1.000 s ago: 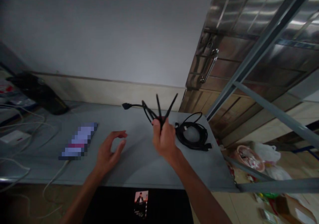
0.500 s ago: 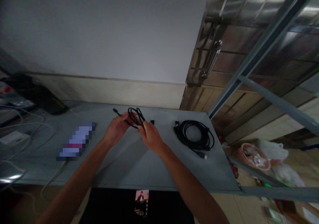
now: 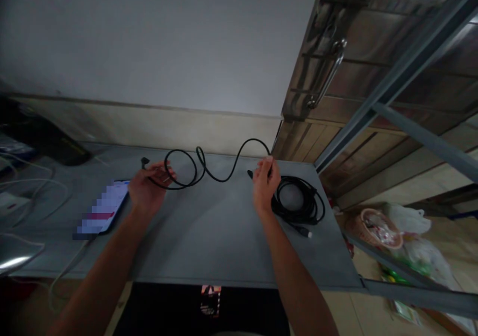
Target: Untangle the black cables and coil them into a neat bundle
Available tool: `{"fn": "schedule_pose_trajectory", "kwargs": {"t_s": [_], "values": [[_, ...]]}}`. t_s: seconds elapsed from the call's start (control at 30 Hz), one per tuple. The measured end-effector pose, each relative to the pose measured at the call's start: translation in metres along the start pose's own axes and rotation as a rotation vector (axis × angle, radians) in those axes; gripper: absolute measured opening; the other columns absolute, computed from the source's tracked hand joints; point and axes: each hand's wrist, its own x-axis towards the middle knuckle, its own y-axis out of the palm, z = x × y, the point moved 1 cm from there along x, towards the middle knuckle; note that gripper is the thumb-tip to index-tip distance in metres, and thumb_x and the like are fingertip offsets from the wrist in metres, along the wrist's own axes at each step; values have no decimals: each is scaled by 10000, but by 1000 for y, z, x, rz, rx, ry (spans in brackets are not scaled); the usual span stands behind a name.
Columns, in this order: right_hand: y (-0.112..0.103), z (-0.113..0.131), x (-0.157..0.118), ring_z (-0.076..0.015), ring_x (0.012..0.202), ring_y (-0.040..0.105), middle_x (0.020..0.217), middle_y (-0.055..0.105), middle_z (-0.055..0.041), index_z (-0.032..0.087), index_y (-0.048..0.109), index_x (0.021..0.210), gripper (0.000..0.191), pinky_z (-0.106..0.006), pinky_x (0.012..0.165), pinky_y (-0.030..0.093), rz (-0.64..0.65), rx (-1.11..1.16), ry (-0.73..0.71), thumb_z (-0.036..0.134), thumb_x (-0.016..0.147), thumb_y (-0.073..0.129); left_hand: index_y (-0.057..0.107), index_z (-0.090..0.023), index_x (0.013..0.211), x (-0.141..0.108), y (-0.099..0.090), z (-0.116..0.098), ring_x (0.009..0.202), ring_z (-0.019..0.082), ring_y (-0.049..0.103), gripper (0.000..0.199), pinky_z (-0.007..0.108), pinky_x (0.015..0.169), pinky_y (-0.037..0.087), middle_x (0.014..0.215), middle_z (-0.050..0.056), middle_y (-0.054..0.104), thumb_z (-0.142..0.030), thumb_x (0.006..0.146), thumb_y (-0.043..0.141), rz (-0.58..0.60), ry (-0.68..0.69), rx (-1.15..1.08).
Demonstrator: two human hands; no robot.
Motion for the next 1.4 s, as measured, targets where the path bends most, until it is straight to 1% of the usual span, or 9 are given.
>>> {"fn": "schedule_pose_trajectory", "kwargs": {"t_s": [0.17,0.43,0.7,0.83,0.93,1.07,1.2,1.3,1.4], "values": [[-16,17,22,-73,445,239,635,292,142,266,547,931,569,-208,419,222,-223,218,-85,816,1062,613,775,-171,948,9,-14,-3,736,193,721,199,278,644,569,828,68,764,-299,823,688,-192,59,-36],[-49,33,47,-82,472,227,688,272,129,283,493,914,550,-214,420,218,-442,178,-183,805,1083,532,740,-206,906,11,-28,-17,682,158,573,137,279,636,512,767,26,652,-198,826,629,-350,130,-119],[-57,36,52,-71,465,234,687,277,127,273,482,900,554,-211,401,208,-479,248,-181,787,1098,536,730,-228,899,13,-34,-15,719,176,556,115,311,653,501,777,28,631,-223,792,691,-297,172,-90],[-51,37,48,-77,473,221,668,273,131,272,501,906,558,-206,407,204,-434,282,-153,797,1087,564,725,-220,896,14,-29,-10,704,170,571,163,287,630,518,798,35,644,-244,735,721,-282,175,-96],[-44,37,44,-87,481,243,650,295,132,275,516,916,559,-207,416,209,-383,298,-143,807,1063,609,726,-223,907,13,-25,-11,722,178,616,144,283,639,556,811,39,659,-264,769,724,-235,150,-87],[-28,32,32,-99,509,292,658,332,120,270,525,907,577,-210,461,262,-263,264,-130,821,1067,591,764,-197,1014,8,-15,-10,805,205,727,202,330,733,647,901,61,740,-259,835,696,-95,-50,-122],[-2,22,1,-133,691,551,798,567,36,245,604,914,572,-265,667,490,-11,80,-172,760,1141,502,790,-136,1180,-3,5,-2,1006,283,826,349,454,908,710,1099,170,838,-169,875,624,1,-343,-136],[16,13,-30,-184,927,690,985,721,-39,228,725,1028,478,-339,888,570,326,-100,-207,620,1195,510,797,-105,1211,-12,19,5,1113,347,836,357,537,948,714,1167,231,843,-167,939,575,56,-459,-120],[31,2,-60,-234,1173,715,1190,749,-97,231,720,1177,387,-404,1078,568,747,-338,-322,486,1241,436,809,-102,1239,-18,27,9,1173,391,828,375,600,991,701,1186,243,844,-199,1003,534,127,-534,-105]]}}
